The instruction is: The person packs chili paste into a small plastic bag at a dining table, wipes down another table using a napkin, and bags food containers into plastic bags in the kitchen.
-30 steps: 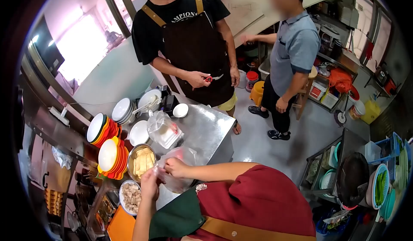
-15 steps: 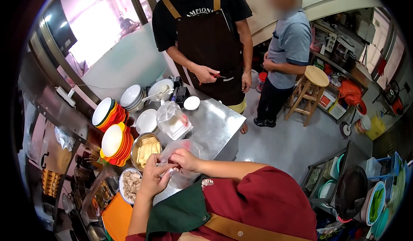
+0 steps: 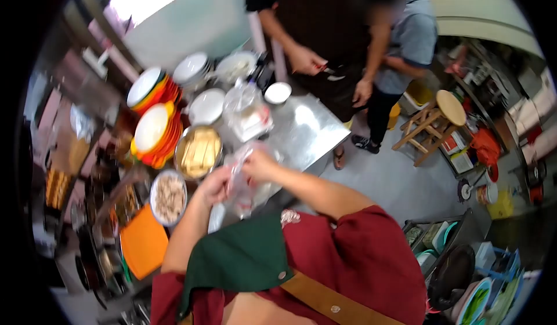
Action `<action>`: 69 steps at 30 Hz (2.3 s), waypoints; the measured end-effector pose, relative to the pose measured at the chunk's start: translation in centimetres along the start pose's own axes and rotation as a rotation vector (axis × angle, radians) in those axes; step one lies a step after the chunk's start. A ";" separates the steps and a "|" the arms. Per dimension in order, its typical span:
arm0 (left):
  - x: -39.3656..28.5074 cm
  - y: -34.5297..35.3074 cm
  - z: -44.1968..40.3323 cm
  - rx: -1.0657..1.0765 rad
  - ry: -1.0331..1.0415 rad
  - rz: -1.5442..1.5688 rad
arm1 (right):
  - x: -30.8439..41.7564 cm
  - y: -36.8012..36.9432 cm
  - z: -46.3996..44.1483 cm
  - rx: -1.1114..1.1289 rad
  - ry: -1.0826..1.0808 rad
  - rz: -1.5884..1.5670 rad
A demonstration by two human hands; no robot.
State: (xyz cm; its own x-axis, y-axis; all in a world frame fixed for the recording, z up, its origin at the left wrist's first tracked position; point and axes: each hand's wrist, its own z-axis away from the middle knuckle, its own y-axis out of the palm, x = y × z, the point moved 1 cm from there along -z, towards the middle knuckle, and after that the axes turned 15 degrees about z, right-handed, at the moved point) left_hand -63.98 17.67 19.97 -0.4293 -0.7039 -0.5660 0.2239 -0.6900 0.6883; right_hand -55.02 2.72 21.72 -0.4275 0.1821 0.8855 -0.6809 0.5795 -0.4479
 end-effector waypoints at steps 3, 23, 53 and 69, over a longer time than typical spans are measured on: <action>-2.2 0.4 3.0 -0.004 0.242 0.002 | 1.7 -4.6 1.0 0.485 0.419 -0.629; 3.7 0.1 0.1 -0.247 0.612 -1.371 | -7.6 3.0 4.3 -0.172 -0.090 0.271; 4.4 -0.3 -1.6 -0.097 0.879 -1.253 | -5.2 5.1 1.6 -0.243 -0.348 0.521; -2.5 -2.8 5.0 -0.402 0.530 -0.219 | -6.3 -3.6 6.2 0.108 0.355 -0.803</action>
State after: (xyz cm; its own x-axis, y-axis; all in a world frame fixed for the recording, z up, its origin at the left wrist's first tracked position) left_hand -67.95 22.21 21.75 -0.0395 -0.4586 -0.8878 0.5310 -0.7623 0.3701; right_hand -53.53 -5.42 16.95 0.4016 -0.0010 0.9158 -0.7563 0.5636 0.3323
